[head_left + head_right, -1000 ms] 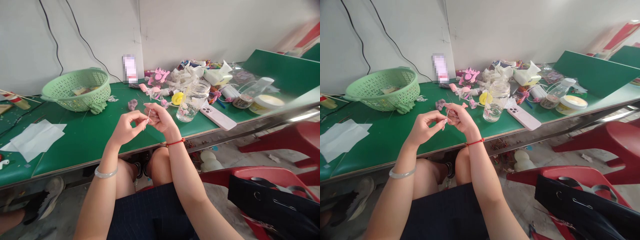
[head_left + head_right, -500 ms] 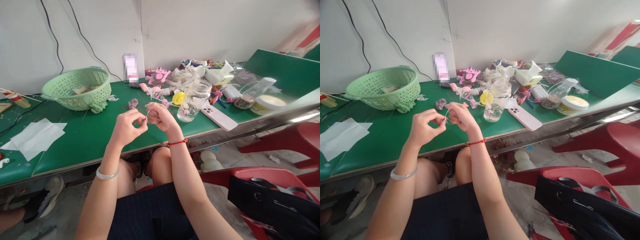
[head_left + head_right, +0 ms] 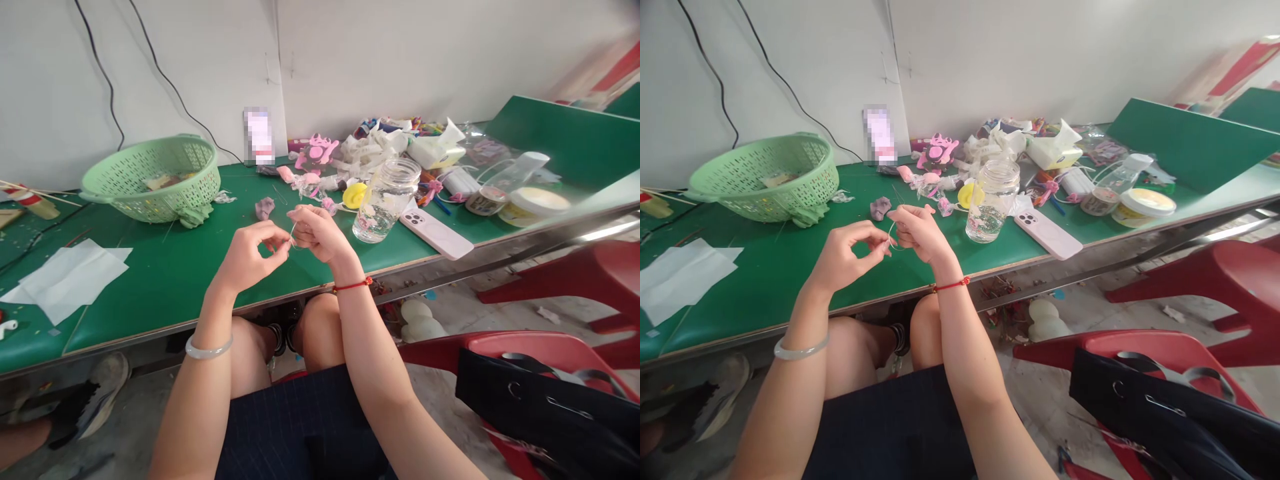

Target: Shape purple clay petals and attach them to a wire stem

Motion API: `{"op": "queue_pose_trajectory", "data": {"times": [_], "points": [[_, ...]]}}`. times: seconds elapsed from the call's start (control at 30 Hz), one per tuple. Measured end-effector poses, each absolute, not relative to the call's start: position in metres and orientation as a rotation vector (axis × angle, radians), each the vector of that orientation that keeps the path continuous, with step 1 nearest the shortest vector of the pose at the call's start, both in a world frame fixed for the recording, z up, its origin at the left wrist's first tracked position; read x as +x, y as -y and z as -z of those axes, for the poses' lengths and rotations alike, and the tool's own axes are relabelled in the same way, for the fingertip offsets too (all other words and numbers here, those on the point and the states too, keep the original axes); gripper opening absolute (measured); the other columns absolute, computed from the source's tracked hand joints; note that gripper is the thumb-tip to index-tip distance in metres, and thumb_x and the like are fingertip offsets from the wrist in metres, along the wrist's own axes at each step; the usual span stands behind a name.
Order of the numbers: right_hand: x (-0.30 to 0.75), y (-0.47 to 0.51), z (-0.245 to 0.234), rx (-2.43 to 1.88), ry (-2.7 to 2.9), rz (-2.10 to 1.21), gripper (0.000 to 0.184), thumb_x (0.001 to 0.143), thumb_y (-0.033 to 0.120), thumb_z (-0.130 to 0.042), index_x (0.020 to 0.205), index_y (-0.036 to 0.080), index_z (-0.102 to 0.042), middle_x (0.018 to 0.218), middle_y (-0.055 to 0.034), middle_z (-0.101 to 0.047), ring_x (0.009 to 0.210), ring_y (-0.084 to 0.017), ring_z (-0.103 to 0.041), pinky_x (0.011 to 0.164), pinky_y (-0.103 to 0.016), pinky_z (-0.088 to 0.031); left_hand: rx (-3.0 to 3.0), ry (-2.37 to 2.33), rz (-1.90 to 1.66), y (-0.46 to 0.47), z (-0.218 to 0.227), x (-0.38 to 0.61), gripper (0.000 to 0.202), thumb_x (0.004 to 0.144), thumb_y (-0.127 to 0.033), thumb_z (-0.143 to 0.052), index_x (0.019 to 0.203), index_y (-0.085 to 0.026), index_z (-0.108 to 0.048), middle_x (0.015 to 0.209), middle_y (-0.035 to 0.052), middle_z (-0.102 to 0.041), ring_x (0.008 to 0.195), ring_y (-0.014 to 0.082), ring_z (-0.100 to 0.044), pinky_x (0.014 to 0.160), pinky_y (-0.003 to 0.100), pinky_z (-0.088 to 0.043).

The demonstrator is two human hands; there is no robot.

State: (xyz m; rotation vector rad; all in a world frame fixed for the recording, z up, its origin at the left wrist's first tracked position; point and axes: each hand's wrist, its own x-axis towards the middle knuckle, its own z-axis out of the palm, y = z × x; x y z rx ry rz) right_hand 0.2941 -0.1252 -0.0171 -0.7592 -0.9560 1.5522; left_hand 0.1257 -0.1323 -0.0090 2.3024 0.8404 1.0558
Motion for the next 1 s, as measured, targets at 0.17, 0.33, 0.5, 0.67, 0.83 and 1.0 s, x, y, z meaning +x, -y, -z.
{"op": "queue_pose_trajectory", "data": {"times": [0.17, 0.33, 0.5, 0.67, 0.83, 1.0], "points": [[0.294, 0.126, 0.017, -0.712, 1.015, -1.630, 0.046, 0.087, 0.017, -0.067, 0.058, 0.022, -0.031, 0.043, 0.0135, -0.025, 0.038, -0.002, -0.015, 0.036, -0.015, -0.019, 2.103, -0.723, -0.951, 0.132, 0.007, 0.125, 0.022, 0.091, -0.030, -0.061, 0.074, -0.018, -0.069, 0.076, 0.0043, -0.072, 0.071, 0.0164, -0.067, 0.068, 0.027, -0.053], [0.293, 0.127, 0.018, -0.676, 1.051, -1.705, 0.044, 0.084, 0.019, -0.070, 0.058, 0.022, -0.035, 0.045, 0.0132, -0.029, 0.038, -0.001, -0.015, 0.035, -0.014, -0.020, 2.059, -0.719, -0.924, 0.129, 0.008, 0.125, 0.037, 0.093, -0.043, -0.065, 0.065, -0.018, -0.066, 0.067, 0.0033, -0.069, 0.062, 0.0141, -0.060, 0.061, 0.026, -0.047], [0.294, 0.131, 0.016, -0.636, 1.113, -1.729, 0.041, 0.082, 0.022, -0.072, 0.059, 0.021, -0.039, 0.045, 0.0133, -0.028, 0.039, -0.001, -0.016, 0.035, -0.013, -0.020, 1.979, -0.661, -0.870, 0.127, 0.007, 0.125, 0.048, 0.088, -0.054, -0.070, 0.058, -0.018, -0.062, 0.060, 0.0025, -0.065, 0.058, 0.0138, -0.056, 0.061, 0.027, -0.045], [0.292, 0.134, 0.013, -0.572, 1.104, -1.646, 0.043, 0.081, 0.023, -0.074, 0.059, 0.021, -0.037, 0.047, 0.0134, -0.026, 0.040, -0.001, -0.016, 0.037, -0.014, -0.019, 1.947, -0.645, -0.961, 0.128, 0.008, 0.126, 0.045, 0.090, -0.048, -0.070, 0.057, -0.019, -0.058, 0.060, 0.0012, -0.061, 0.060, 0.0138, -0.055, 0.063, 0.028, -0.045], [0.289, 0.130, 0.016, -0.666, 1.046, -1.494, 0.048, 0.080, 0.028, -0.078, 0.059, 0.021, -0.035, 0.049, 0.0137, -0.023, 0.042, -0.001, -0.015, 0.039, -0.015, -0.016, 2.206, -0.801, -1.174, 0.128, 0.012, 0.130, 0.035, 0.092, -0.028, -0.065, 0.059, -0.020, -0.054, 0.060, -0.0014, -0.055, 0.059, 0.0123, -0.050, 0.062, 0.028, -0.040], [0.284, 0.127, 0.019, -0.721, 0.996, -1.326, 0.052, 0.079, 0.032, -0.080, 0.058, 0.022, -0.033, 0.048, 0.0127, -0.023, 0.043, -0.002, -0.017, 0.041, -0.018, -0.016, 2.462, -0.930, -1.372, 0.128, 0.017, 0.137, 0.037, 0.093, -0.021, -0.061, 0.061, -0.021, -0.043, 0.059, -0.0036, -0.042, 0.057, 0.0118, -0.042, 0.058, 0.028, -0.034]]}}
